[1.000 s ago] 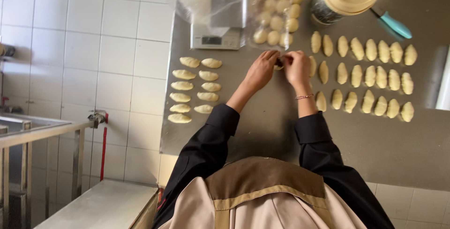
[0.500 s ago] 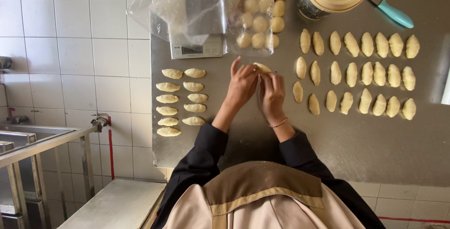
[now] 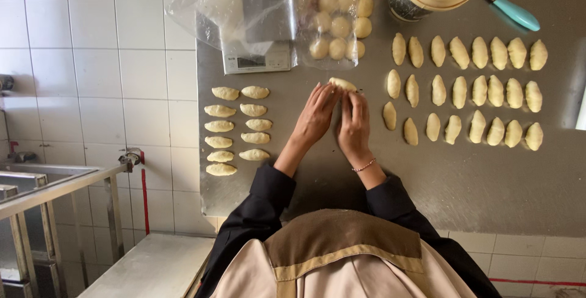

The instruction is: The person prepares bread by flattening dough rounds, adding a dark filling with a spoon, and rolling the dough into cylinders on a metal table.

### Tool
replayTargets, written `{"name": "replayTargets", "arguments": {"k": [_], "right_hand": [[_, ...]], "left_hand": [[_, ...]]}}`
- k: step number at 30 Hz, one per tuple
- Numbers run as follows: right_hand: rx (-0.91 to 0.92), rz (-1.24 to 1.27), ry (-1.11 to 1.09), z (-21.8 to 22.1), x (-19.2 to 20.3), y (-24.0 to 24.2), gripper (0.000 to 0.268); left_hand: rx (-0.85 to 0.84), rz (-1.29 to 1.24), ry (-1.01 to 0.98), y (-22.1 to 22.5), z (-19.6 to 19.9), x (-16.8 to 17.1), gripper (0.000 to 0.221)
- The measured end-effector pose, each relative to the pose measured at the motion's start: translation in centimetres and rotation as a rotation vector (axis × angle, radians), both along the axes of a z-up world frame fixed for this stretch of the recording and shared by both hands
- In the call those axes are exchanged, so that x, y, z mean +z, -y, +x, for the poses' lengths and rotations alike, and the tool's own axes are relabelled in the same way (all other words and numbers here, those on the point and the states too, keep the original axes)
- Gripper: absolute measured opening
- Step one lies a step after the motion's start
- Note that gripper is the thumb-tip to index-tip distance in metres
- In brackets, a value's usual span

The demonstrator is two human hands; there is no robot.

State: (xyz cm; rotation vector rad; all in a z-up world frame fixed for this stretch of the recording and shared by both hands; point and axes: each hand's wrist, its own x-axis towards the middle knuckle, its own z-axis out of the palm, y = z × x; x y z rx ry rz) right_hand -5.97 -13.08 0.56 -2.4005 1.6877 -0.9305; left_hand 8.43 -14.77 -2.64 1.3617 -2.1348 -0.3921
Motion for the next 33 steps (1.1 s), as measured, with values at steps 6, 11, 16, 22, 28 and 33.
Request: {"name": "replayTargets", "arguments": {"k": [6,11,16,22,28,33], "right_hand": [[0.047,0.056,-0.082,0.1,-1.2,-0.8,0.029],[0.014,0.054,0.15,-0.6,1.2,1.2,0.036],[0.15,0.088,0.15,-0.2,2.1,1.7,0.078],[0.201,0.183,0.204,-1.0,1.2,1.0,0.086],[0.13,0.494,0.195,-0.3,2.3,1.9,0.03],[0.171,0.5,0.323,1.1,4.0,-0.1,0.028]], "left_hand": [[-0.064,0.008,0.103,-0.8,0.0,2.0,0.047],[-0.05,0.151,-0.081,2.7,0.6,3.3,0.045],[-0.126,0.011,-0.077,1.8,1.1,3.8,0.064],[-0.024,0.179,-0.228,-0.5,2.8,4.8,0.052],[0.016,0.202,-0.301,-1.7,3.4,6.3,0.048],[0.378,-0.068,-0.587,-7.0,5.2,8.9,0.04]]}}
